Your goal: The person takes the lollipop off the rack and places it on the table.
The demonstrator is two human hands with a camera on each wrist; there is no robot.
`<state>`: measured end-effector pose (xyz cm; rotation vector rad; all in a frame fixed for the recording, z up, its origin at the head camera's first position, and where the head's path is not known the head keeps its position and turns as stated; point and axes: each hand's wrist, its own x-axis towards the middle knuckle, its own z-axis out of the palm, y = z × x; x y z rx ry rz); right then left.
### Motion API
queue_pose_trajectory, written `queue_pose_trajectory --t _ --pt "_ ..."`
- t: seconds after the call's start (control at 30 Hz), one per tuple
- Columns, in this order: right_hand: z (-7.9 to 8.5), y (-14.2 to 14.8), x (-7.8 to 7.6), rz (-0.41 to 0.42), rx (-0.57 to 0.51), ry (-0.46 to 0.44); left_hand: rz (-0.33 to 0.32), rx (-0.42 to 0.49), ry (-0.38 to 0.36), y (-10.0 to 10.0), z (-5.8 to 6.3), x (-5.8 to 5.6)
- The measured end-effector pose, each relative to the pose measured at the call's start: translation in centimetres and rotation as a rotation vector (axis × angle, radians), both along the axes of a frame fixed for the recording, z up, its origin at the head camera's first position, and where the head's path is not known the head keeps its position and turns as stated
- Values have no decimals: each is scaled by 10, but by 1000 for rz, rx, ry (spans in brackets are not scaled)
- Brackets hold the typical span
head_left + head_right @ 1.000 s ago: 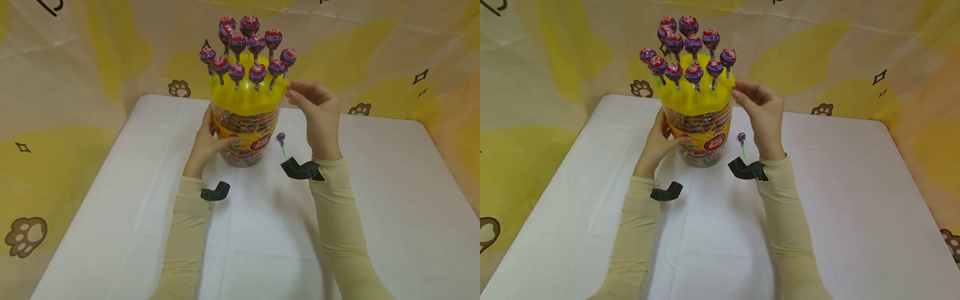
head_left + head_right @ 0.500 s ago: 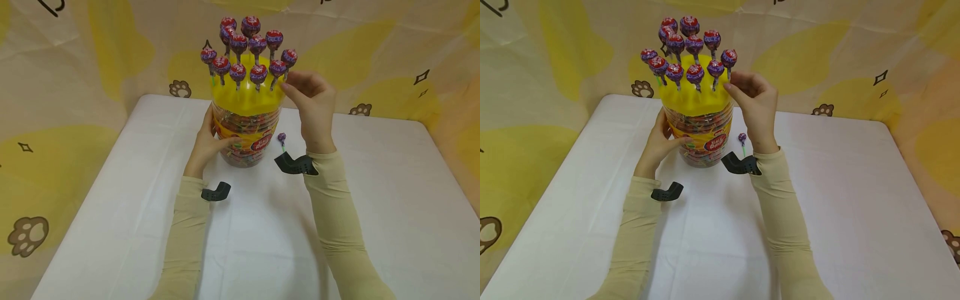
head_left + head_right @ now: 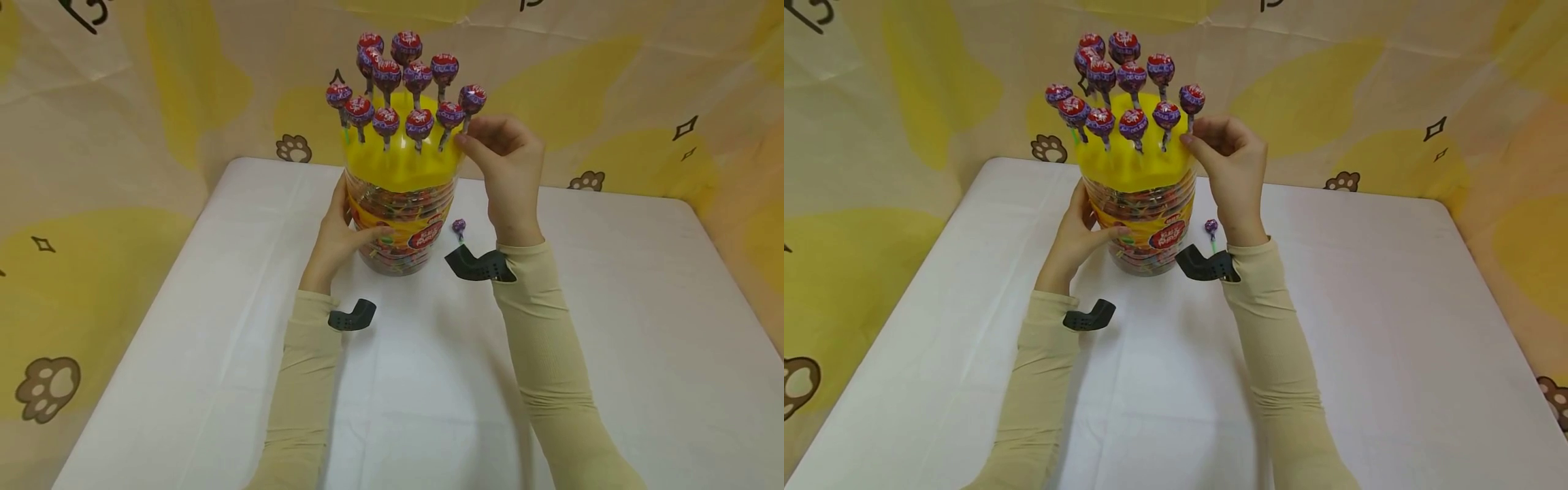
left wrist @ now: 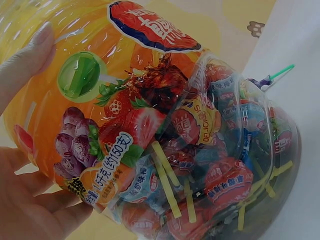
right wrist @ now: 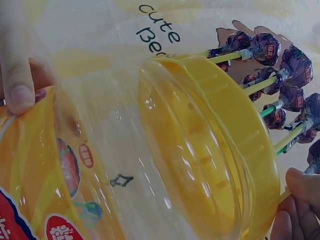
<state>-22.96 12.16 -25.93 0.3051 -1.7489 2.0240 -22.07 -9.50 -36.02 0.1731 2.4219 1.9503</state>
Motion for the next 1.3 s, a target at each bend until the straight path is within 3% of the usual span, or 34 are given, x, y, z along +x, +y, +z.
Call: queue_pose_trajectory --t 0.57,0.87,1.17,1.3 --pt "3 -1 1 4 -110 28 1 -11 10 1 2 1" --pt "-4 5 3 1 -122 120 4 -18 21 0 1 1" --pt "-22 21 4 32 -199 23 6 -15 15 0 0 -1" --pt "-35 29 5 4 -154 -4 1 -13 17 0 -1 -1"
